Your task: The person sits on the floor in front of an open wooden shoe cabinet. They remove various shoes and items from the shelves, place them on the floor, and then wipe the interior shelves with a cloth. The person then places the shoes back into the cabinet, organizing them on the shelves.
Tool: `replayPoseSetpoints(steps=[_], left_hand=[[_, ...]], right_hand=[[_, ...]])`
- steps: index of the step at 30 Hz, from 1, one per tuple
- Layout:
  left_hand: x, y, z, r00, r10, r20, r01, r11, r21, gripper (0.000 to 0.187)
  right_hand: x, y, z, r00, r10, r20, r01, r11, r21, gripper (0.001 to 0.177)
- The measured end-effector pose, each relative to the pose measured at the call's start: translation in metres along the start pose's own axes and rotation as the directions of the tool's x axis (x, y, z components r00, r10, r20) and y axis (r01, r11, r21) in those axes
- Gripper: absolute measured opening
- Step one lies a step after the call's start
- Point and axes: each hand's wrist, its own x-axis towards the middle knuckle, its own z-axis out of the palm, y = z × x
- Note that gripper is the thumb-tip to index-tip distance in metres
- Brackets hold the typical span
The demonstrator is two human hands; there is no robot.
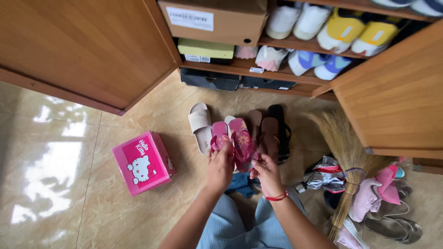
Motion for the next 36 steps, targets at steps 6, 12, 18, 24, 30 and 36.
replayPoseSetpoints(steps=[6,12,18,24,30,36], left_hand=[[0.018,0.112,-0.059,0.943,0.324,-0.083,-0.309,0.939,0.154,0.054],[0.020,0.158,-0.106,0.899,0.347,-0.268,-0.337,0.938,0.085,0.045],[0.081,0.197,-0.166,0.777,0.488,-0.397,-0.473,0.869,0.142,0.039],[0.230,0.237,-0.224,0.649,0.612,-0.452,-0.594,0.779,0.201,0.041],[0.369,0.261,-0.243,0.631,0.622,-0.464,-0.598,0.771,0.221,0.039],[0.478,0.247,-0.225,0.727,0.564,-0.392,-0.491,0.826,0.277,0.018]], right_hand=[[-0.059,-0.101,0.018,0.973,-0.232,0.012,0.230,0.969,0.094,0.024],[-0.107,-0.174,0.056,0.920,-0.384,0.078,0.362,0.910,0.201,0.030],[-0.107,-0.260,0.121,0.831,-0.550,0.085,0.511,0.814,0.276,0.029],[-0.039,-0.401,0.193,0.709,-0.704,0.051,0.659,0.686,0.310,0.032],[0.037,-0.520,0.228,0.688,-0.720,0.093,0.688,0.687,0.232,0.026],[0.086,-0.583,0.243,0.709,-0.700,0.085,0.687,0.713,0.142,0.021]])
